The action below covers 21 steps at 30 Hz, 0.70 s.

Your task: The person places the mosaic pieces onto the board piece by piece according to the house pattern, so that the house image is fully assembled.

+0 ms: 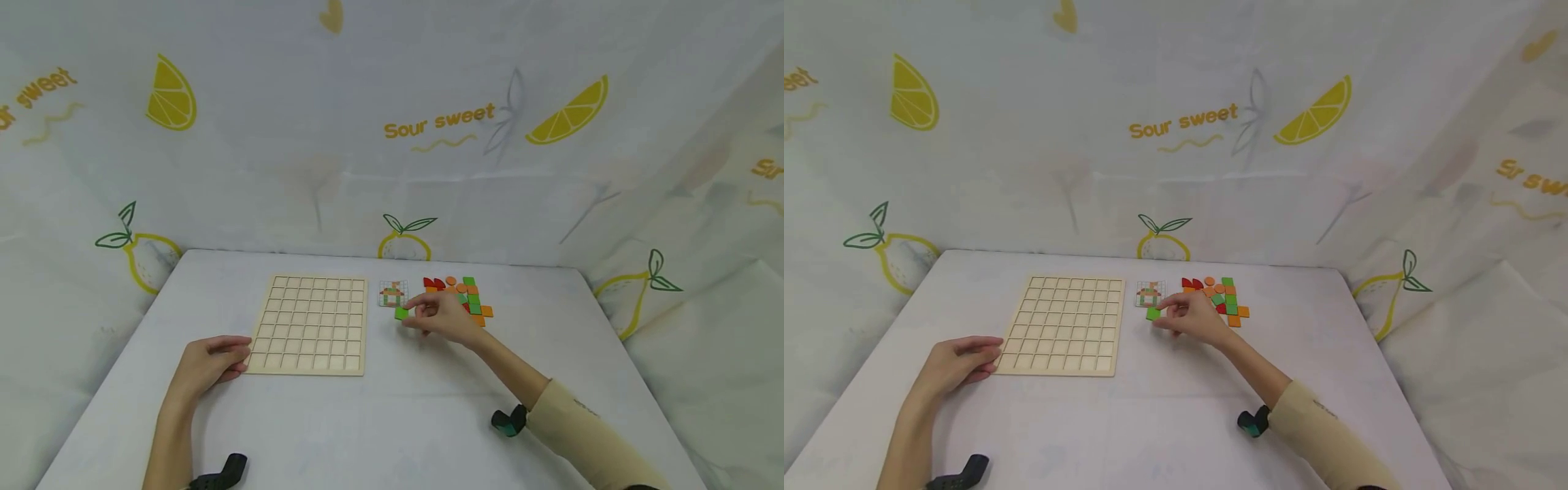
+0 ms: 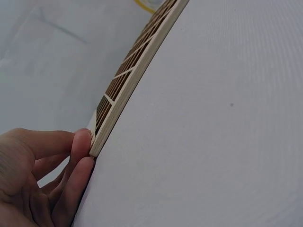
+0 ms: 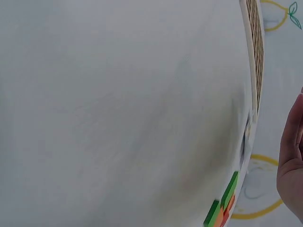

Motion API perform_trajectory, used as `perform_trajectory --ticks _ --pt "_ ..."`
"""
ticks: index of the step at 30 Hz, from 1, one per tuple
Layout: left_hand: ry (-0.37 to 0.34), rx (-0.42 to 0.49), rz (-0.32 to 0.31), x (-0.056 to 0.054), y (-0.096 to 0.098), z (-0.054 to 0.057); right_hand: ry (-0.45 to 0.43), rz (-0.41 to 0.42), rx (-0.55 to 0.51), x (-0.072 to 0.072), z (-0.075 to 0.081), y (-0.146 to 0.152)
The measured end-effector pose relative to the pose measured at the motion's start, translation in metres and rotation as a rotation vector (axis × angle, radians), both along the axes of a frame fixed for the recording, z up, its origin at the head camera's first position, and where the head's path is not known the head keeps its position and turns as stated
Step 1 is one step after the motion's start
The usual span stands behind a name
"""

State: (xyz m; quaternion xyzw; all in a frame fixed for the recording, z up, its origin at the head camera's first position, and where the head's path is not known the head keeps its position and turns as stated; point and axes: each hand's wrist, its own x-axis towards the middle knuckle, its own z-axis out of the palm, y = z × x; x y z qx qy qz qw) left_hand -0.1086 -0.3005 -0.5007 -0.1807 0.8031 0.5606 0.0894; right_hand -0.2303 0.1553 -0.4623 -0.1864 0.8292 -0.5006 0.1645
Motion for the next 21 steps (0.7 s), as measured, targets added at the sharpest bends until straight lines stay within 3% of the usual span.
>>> perform_trajectory --ticks 11,21 --pt "0.002 -0.016 0.007 0.0 0.002 0.001 0.076 0.151 -0.05 -0.003 0.001 -0.082" --pt "0.007 -0.008 0.01 0.001 0.002 -0.001 0.026 0.194 -0.074 -0.006 -0.003 -0.145"
